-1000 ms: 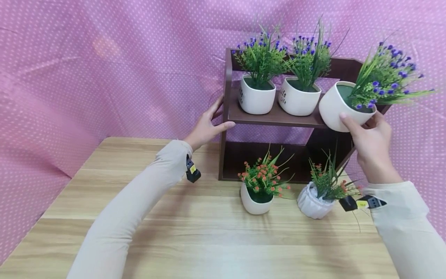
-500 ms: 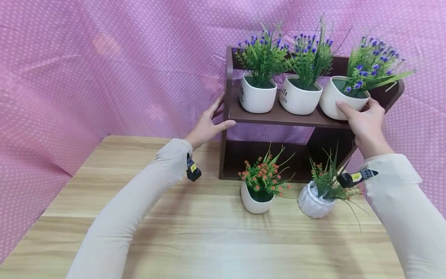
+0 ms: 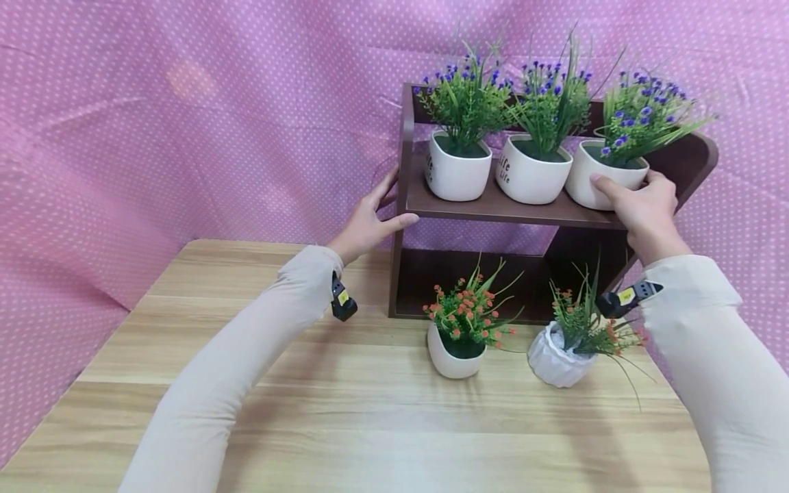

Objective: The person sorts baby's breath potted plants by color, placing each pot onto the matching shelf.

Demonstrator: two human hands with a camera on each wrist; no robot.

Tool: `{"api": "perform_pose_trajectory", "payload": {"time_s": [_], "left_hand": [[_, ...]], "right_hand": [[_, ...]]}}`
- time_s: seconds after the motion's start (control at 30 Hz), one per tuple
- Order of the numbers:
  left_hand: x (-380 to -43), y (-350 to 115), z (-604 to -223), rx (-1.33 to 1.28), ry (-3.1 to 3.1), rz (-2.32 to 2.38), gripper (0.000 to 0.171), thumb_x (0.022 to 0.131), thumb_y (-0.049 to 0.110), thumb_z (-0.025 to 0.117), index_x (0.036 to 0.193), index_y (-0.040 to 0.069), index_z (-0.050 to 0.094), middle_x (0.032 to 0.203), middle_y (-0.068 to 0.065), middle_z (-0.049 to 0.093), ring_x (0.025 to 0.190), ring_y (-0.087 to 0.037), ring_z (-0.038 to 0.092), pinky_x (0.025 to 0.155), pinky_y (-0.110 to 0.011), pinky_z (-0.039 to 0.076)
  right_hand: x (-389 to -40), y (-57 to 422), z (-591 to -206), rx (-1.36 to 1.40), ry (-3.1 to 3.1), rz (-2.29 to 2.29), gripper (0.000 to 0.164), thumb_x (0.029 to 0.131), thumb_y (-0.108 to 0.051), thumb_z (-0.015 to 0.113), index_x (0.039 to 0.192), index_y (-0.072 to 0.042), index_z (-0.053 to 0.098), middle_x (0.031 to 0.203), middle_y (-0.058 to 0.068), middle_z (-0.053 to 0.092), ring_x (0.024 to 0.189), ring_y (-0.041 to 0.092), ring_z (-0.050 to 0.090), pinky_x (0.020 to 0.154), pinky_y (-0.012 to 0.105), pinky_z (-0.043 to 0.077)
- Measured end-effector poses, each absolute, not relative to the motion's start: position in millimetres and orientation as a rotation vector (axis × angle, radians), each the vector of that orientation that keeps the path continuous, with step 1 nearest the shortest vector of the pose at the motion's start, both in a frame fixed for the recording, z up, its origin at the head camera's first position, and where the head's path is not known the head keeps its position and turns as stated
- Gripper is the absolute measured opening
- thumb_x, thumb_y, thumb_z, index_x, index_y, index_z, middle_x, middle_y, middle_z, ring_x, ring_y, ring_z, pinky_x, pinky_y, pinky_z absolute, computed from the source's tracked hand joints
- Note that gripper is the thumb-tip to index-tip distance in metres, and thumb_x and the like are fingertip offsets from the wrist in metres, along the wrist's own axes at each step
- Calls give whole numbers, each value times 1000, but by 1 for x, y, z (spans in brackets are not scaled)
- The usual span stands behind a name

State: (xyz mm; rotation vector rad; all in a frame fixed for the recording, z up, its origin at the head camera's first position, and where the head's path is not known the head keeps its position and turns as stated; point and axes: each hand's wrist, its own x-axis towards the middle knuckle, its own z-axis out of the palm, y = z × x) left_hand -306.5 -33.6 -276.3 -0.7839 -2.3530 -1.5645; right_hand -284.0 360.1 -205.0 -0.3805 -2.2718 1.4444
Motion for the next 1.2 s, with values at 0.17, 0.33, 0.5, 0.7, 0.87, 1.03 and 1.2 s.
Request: {"api": "perform_pose_trajectory", "payload": {"time_s": [0.17,0.33,0.5,0.7,0.87,1.03,1.2], "left_hand": [[-306,-34,-277,-773,-2363,-1559,88,86,29,73,153,35,16,157,2,27,136,-19,40,107,-37,40],[-305,-34,-276,-773,-2368,-1558,88,86,30,72,154,34,16,157,3,27,136,-18,40,108,-37,39],[-305,-34,-276,-773,-2370,-1559,87,87,30,72,154,34,16,157,2,27,136,-18,39,108,-38,39],[-305,-34,-276,-775,-2355,-1577,87,87,28,72,153,35,17,157,2,27,137,-19,39,108,-41,39],[-303,-34,-277,-767,-2356,-1604,88,86,29,73,153,35,17,157,3,25,137,-19,39,108,-37,38],[-304,-34,-277,-771,-2352,-1606,87,86,28,73,153,36,17,157,4,26,137,-19,39,108,-36,39],[-305,-33,-276,-781,-2339,-1620,88,86,27,73,153,34,17,158,3,25,137,-21,38,108,-39,39]], "right_hand": [[-286,362,-208,-380,-2308,1405,68,79,-49,72,131,-11,48,99,-13,49,86,-1,49,84,17,43],[-286,363,-212,-429,-2339,1301,83,79,-56,68,142,-8,43,110,-8,51,100,7,49,95,22,41],[-286,360,-214,-469,-2349,1260,89,81,-59,63,148,-9,34,137,7,46,122,17,43,106,24,36],[-285,356,-215,-479,-2330,1252,90,81,-60,62,149,-9,31,145,12,41,128,19,40,109,25,33],[-283,356,-215,-483,-2355,1218,90,81,-62,60,148,-8,34,144,13,43,128,22,40,110,28,33],[-281,359,-215,-476,-2387,1169,87,81,-63,59,145,-7,40,135,11,49,120,22,45,106,30,37],[-273,357,-215,-433,-2384,1125,80,83,-60,58,139,-4,44,132,13,51,110,20,47,99,30,39]]}}
